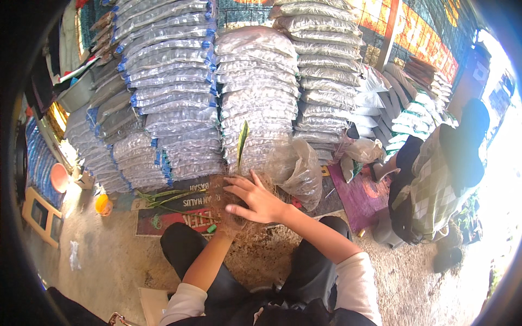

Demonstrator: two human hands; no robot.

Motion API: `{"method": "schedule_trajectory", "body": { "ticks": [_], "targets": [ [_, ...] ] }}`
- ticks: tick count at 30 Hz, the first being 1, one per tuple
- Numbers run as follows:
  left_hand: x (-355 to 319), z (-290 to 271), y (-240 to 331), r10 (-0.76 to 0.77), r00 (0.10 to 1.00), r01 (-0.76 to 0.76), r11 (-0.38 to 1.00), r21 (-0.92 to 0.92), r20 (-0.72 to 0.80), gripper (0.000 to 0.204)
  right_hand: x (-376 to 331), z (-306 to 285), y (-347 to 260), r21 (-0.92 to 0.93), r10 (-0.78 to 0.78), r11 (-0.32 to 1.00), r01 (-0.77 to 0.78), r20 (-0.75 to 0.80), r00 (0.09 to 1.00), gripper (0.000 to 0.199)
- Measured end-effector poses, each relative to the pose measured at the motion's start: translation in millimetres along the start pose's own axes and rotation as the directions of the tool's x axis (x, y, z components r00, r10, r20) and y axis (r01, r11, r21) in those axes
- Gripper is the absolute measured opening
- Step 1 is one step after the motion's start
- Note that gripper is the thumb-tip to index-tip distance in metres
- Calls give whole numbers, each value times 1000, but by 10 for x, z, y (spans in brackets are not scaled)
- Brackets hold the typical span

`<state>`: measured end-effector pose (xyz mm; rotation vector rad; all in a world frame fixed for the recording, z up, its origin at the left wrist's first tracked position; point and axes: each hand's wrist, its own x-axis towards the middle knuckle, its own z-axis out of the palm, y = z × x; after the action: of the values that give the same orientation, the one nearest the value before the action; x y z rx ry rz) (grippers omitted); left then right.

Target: The person sits on the floor and wraps a small plant's root ball with fibrous substrate by hand. They repeatedly add and compress the material around the roots, shaping it into a compact ball while keeping the plant upright.

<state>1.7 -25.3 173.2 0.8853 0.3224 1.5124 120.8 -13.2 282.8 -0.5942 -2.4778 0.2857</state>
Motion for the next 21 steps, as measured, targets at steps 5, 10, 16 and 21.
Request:
{"method": "schedule_trajectory", "body": {
  "ticks": [5,10,16,21],
  "targets": [
    [-63,-23,31,-228,973,211,940,-269,-32,43,19,82,136,655,355,726,-209,-97,930,42],
    [-121,-239,-38,-455,877,392,863,-320,-152,45,52,55,49,-55,297,941,-333,-338,893,65],
    [-170,-55,44,-485,834,421,867,-266,-262,55,-107,353,314,93,438,899,-428,-139,888,74],
    [-193,-60,1,-449,844,383,887,-257,-294,54,-157,380,343,-18,366,920,-391,-313,876,76]
  ]
}}
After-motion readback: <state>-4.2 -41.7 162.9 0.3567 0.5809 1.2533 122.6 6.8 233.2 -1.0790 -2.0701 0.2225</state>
